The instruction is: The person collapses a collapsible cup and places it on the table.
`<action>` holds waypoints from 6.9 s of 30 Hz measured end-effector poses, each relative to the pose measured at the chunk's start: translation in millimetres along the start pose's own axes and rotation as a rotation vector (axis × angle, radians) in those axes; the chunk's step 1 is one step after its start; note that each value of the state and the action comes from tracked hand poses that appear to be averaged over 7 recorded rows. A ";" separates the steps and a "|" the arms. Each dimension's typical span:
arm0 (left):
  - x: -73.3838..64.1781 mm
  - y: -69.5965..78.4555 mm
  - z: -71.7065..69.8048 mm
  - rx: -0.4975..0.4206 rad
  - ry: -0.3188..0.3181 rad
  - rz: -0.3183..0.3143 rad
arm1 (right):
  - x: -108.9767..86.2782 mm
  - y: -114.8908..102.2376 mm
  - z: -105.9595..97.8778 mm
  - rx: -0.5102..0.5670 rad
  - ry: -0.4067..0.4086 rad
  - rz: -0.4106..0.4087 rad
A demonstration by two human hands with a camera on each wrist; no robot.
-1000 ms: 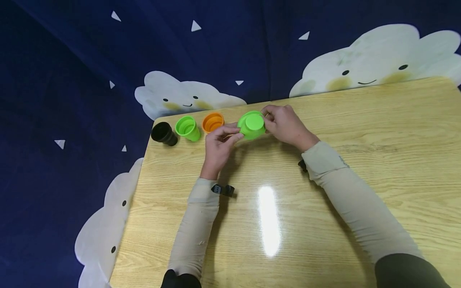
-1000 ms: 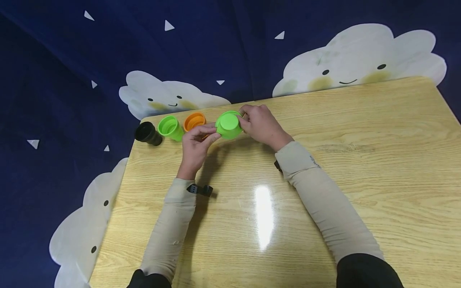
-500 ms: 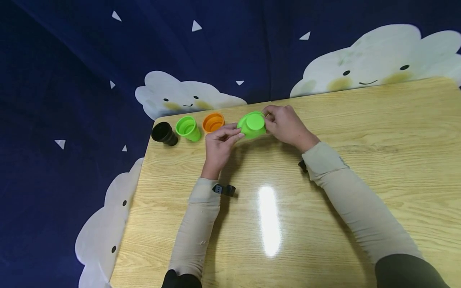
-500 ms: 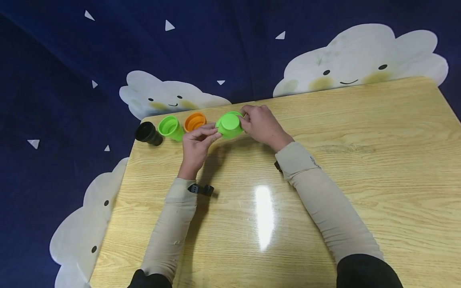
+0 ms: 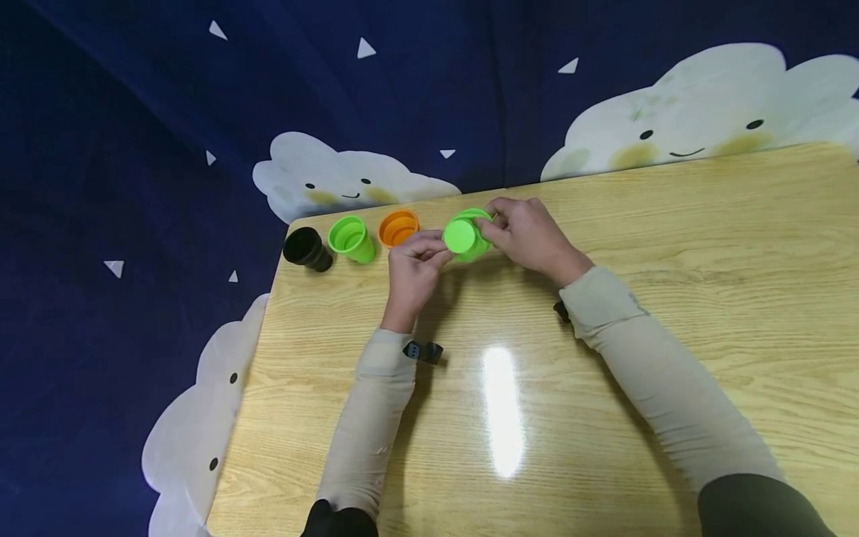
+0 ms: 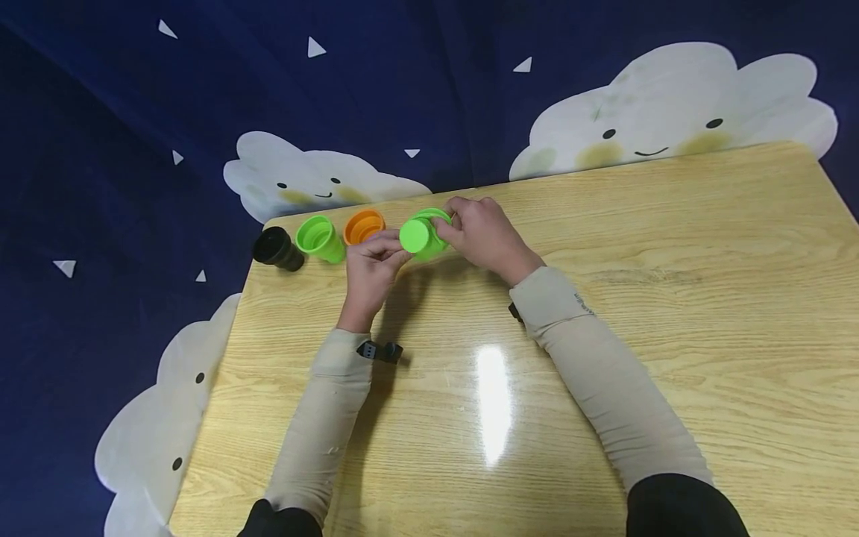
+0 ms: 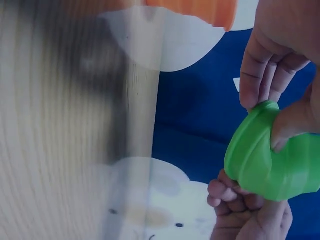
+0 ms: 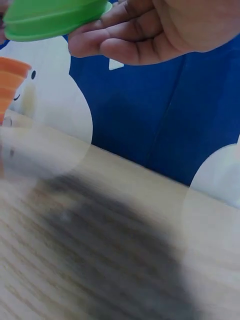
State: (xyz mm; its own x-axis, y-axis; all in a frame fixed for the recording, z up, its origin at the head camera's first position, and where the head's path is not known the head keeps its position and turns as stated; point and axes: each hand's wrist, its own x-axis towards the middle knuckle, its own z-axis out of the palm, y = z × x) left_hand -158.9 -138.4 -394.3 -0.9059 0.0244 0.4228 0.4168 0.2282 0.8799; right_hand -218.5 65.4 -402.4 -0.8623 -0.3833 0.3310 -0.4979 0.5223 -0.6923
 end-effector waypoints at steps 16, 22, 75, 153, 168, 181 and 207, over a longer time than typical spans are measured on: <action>3.9 0.5 2.9 -0.033 0.056 -0.037 | 3.2 -0.8 1.7 0.122 0.053 0.038; 4.4 1.1 0.7 -0.010 0.080 -0.049 | 2.4 -7.1 -2.5 0.291 0.006 0.105; -0.3 0.6 2.1 -0.119 0.084 -0.076 | -5.2 -3.1 13.8 0.391 0.194 0.021; 1.0 -25.7 5.8 -0.212 0.154 -0.264 | -10.2 -24.4 4.3 0.453 0.163 0.116; 1.5 -26.4 8.8 -0.404 0.183 -0.317 | -7.0 -5.9 12.9 0.494 0.172 0.129; 3.6 -26.1 9.3 -0.429 0.210 -0.388 | -7.4 -2.4 12.5 0.621 0.153 0.163; 3.8 -22.2 5.4 -0.515 0.241 -0.436 | -6.8 -3.1 16.0 0.839 0.117 0.191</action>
State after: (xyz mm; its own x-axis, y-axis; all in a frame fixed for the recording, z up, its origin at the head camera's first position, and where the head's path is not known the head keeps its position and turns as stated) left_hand -172.0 -138.1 -413.3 -0.9810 -0.1940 -0.0067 0.0571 -0.3214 0.9452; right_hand -209.7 54.2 -412.8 -0.9511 -0.2411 0.1929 -0.1508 -0.1827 -0.9715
